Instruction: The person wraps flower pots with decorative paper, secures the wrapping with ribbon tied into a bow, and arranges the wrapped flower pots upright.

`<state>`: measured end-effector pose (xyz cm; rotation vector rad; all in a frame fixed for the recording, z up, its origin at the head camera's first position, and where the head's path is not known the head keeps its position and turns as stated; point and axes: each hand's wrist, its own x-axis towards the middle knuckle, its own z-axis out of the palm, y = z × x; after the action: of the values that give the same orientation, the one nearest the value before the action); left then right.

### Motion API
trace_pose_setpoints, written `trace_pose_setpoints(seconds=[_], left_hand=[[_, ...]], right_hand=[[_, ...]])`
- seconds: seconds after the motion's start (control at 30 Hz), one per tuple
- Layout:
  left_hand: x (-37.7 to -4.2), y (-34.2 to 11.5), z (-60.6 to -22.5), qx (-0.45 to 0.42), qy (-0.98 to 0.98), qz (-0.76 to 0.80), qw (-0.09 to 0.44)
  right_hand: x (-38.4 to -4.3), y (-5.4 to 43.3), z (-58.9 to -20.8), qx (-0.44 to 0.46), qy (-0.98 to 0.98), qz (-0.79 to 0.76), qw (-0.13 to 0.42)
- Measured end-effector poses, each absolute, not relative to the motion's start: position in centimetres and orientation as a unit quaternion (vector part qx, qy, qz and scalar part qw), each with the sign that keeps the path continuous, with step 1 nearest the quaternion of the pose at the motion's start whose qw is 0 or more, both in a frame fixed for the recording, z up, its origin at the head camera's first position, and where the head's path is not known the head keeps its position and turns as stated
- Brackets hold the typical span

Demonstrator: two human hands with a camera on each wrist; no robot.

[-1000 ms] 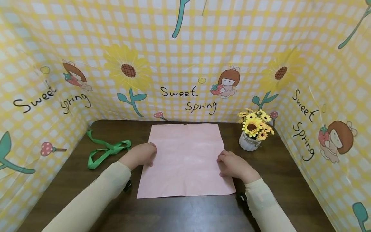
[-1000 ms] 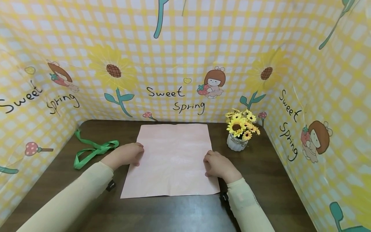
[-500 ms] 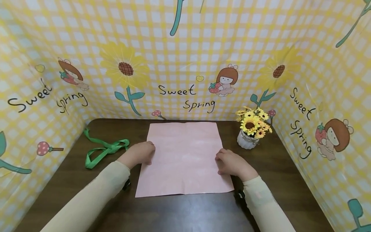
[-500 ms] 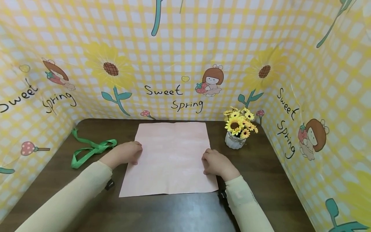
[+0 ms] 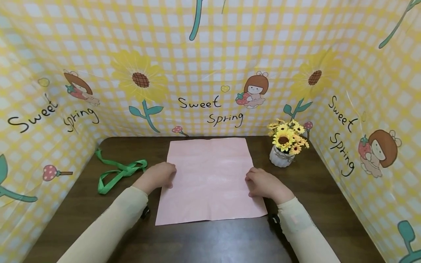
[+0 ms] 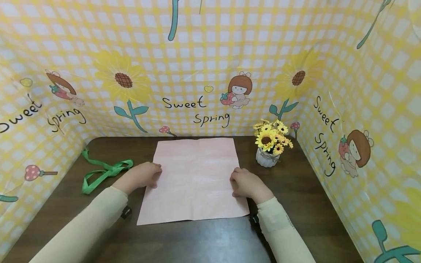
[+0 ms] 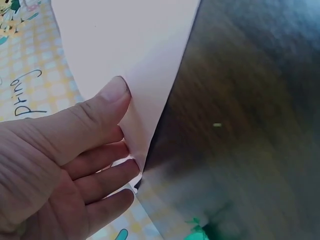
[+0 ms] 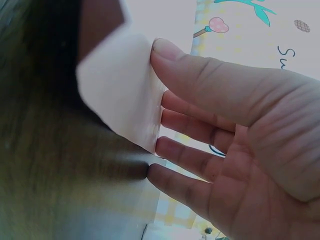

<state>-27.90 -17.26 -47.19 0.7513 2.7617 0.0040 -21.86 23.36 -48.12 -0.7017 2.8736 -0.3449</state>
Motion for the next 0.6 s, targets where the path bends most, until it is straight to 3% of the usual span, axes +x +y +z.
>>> trace_pose_setpoints(seconds=[0.4,0.6], left_hand=[[-27.3,-18.8,-47.8,0.24,0.944,0.076,0.212],[-26.3,-19.9,-48.7,0.238,0.951,0.113,0.16]], right_hand=[[-22.2,23.4,-48.3,-0.223,0.963,-0.121,0.092],[-21.9,23.2,-48.6,-0.219,0.963,-0.13,0.093]])
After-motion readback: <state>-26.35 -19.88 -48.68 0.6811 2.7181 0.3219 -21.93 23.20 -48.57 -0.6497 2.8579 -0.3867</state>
